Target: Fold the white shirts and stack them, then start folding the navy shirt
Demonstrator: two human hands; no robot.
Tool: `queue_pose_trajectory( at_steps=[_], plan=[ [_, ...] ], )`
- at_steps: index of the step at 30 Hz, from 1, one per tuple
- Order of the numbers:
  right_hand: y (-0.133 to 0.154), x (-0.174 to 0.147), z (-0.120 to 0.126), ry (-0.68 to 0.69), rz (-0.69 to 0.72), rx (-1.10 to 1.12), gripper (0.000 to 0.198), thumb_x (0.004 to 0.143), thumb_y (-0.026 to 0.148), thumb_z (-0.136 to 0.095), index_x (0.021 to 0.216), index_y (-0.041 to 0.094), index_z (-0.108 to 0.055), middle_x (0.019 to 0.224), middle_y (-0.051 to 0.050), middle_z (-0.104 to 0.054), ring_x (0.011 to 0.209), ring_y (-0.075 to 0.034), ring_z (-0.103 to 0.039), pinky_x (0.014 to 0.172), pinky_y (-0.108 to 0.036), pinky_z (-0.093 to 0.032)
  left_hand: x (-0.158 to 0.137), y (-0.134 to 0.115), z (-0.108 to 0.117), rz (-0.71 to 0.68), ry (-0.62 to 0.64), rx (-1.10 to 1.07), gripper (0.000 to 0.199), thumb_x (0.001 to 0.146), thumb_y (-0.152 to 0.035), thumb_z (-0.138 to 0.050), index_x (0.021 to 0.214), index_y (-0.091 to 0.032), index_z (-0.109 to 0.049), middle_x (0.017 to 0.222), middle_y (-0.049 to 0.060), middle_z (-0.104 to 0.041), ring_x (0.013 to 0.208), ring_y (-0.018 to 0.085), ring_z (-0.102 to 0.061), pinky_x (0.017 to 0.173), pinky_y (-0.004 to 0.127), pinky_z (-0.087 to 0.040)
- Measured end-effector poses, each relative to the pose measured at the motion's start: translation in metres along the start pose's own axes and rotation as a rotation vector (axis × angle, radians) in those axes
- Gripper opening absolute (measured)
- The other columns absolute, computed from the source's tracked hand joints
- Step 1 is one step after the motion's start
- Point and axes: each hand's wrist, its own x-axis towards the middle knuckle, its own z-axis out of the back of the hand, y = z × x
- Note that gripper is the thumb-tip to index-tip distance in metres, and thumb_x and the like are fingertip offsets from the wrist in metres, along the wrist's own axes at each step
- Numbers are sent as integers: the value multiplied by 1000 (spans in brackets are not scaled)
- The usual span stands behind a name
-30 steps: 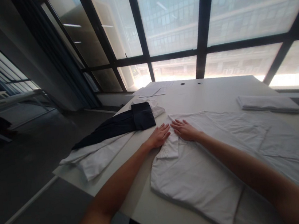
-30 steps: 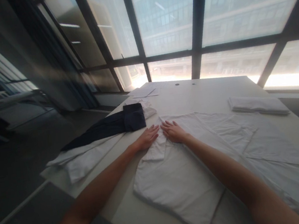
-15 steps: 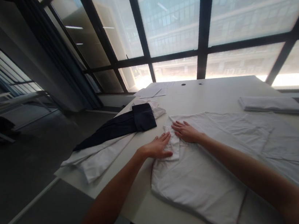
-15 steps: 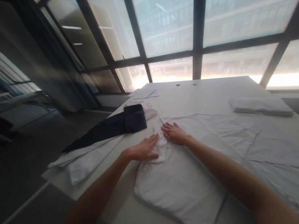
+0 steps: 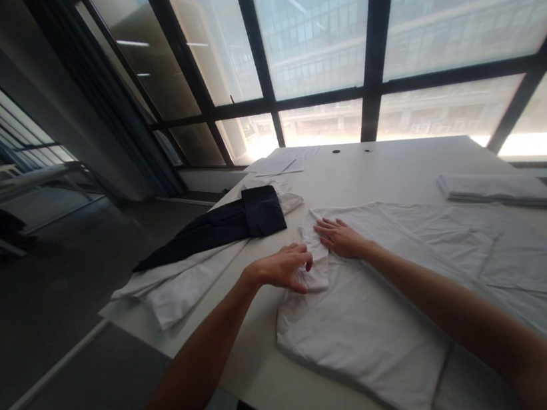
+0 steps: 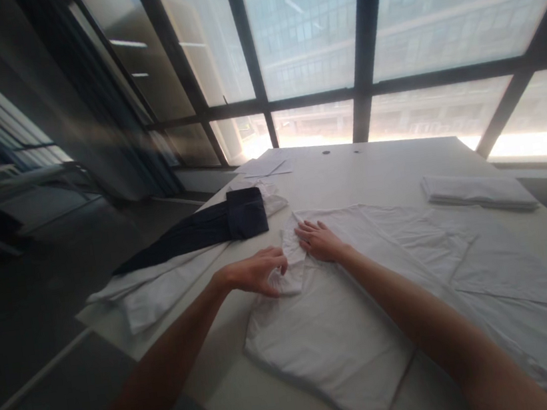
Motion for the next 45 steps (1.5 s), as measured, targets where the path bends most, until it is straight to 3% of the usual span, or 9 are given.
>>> queue_pose_trajectory(
  at_steps=[5,11,15,20,31,35,40,42,45],
  plan=[
    [-2,0,-2,4,-10,4,53,105,37,-37,155,21,-43,164,-11,-35,153,-27,-27,122,-55,-21,12,-9,-9,-68,88,-148,19,75,-22,-81,83,-19,-64,82,-2,-63,76,15,-58,72,23,-45],
    [-1,0,-2,-1,-6,0,53,105,37,-37,155,21,-43,164,-10,-35,153,-27,-27,122,-55,-21,14,-8,-13,-73,99,-215,13,72,-6,-71,76,-18,-67,73,-3,-66,66,12,-57,66,22,-43],
    [-1,0,-1,2,-6,8,53,105,38,-36,155,20,-43,164,-11,-35,153,-27,-27,122,-55,-21,9,2,-5,0,148,-460,4,80,-18,-73,84,-15,-73,77,1,-71,69,13,-63,66,21,-46],
    [-1,0,-2,4,-11,16,53,105,39,-37,155,21,-43,164,-11,-36,153,-27,-26,123,-54,-20,-1,19,3,252,244,-692,23,75,-36,-82,76,-14,-72,66,-1,-69,61,12,-62,59,21,-45],
    [-1,0,-2,3,-7,8,53,106,39,-36,154,20,-44,163,-11,-37,153,-27,-27,122,-55,-20,-8,37,-2,479,433,-422,39,57,-39,-92,58,-18,-60,51,-4,-60,49,11,-52,50,22,-36],
    [-1,0,-2,-5,-2,8,52,106,40,-37,154,21,-44,163,-11,-38,152,-27,-28,122,-55,-21,-6,37,4,348,241,-298,35,64,-40,-89,71,-18,-63,67,-3,-66,62,13,-57,57,21,-41],
    [-3,0,-3,-2,12,15,52,105,35,-37,154,20,-44,163,-12,-37,152,-28,-29,121,-57,-23,21,23,-21,260,-418,-140,27,99,-28,-47,115,-16,-66,115,11,-71,106,22,-65,96,33,-49],
    [-4,0,-4,4,15,16,52,104,28,-35,155,20,-42,163,-11,-37,152,-26,-28,121,-57,-23,35,16,-40,252,-444,-72,42,100,-21,-39,137,-14,-56,141,14,-60,132,24,-54,113,37,-40],
    [-5,-1,-5,2,18,6,55,100,19,-35,155,19,-42,163,-12,-37,152,-24,-28,121,-55,-23,47,10,-60,280,-276,16,54,104,-30,-35,154,-10,-38,163,18,-34,152,30,-28,123,50,-25]
  ],
)
